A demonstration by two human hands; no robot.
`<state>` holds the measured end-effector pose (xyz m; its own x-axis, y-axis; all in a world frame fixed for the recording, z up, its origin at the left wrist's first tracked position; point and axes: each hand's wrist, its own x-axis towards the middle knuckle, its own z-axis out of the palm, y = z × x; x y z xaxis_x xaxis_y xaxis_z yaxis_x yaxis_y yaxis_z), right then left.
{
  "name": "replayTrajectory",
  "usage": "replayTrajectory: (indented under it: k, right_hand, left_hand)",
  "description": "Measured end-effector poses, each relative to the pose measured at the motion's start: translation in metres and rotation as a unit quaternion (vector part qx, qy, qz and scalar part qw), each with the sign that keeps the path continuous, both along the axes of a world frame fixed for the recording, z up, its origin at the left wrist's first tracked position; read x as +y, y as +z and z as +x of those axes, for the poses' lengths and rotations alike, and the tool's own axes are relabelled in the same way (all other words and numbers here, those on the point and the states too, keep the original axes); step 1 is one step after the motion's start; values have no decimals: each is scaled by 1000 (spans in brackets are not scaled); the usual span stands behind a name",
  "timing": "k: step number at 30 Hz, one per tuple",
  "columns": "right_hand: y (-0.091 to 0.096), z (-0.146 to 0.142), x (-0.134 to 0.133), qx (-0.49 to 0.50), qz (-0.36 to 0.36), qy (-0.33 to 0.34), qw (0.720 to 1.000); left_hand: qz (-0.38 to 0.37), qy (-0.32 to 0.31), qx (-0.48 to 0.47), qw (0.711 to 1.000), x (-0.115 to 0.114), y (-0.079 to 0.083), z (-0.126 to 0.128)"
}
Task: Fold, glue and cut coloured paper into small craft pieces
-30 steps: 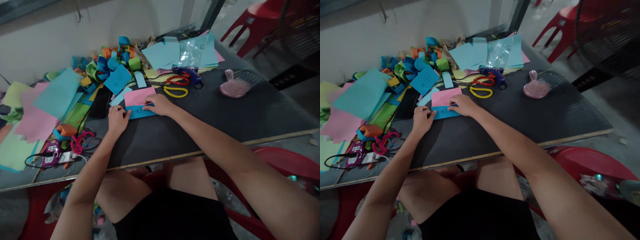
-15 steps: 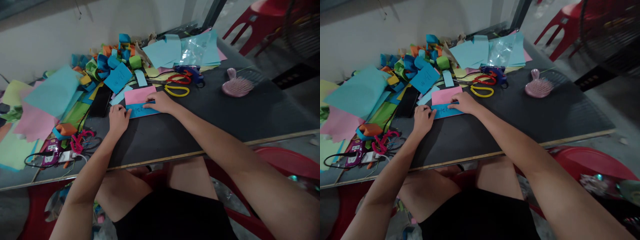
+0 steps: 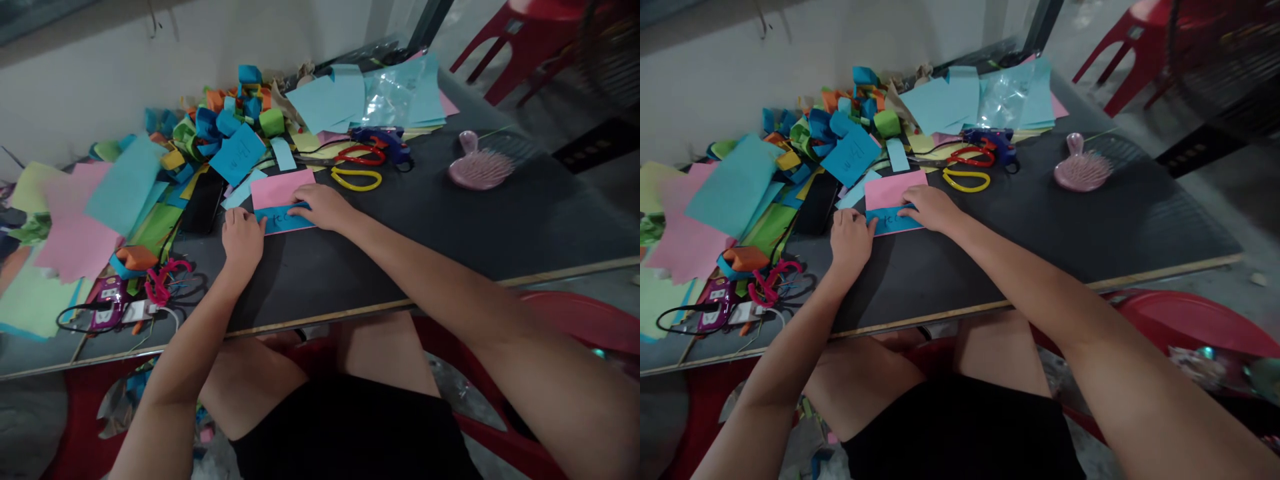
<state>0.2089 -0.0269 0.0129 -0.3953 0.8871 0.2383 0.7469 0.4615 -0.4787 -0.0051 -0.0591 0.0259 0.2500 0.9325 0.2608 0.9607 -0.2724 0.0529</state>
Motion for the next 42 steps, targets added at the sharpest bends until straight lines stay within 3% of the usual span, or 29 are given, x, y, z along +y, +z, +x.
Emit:
replayTrajectory:
  k: [5, 9, 13, 15, 22, 29, 35, 42]
  right_hand:
    - [4, -2, -6, -72, 42, 10, 997]
    - [7, -7, -11, -128, 97, 9, 987]
    - [8, -9, -12, -151, 124, 8, 981]
    - [8, -9, -11, -147, 116, 11, 982]
    - [6, -5, -10, -100, 84, 5, 991]
    - [6, -3, -9, -75, 54, 9, 996]
    - [6, -3, -9, -72, 39, -2, 997]
    - [0, -2, -5, -46, 45, -2, 998]
  left_hand:
    - [17, -17, -7, 1000, -1, -3, 2]
    - [52, -34, -15, 998, -6, 4, 6]
    - [5, -165, 15, 986, -22, 13, 7]
    - [-26, -200, 38, 979, -31, 12, 5]
    - [-74, -191, 44, 978, -48, 11, -2]
    - [-22, -196, 16, 980, -58, 5, -7]
    - [-7, -196, -9, 981, -41, 3, -9]
    - [-39, -297, -22, 954, -10, 5, -18]
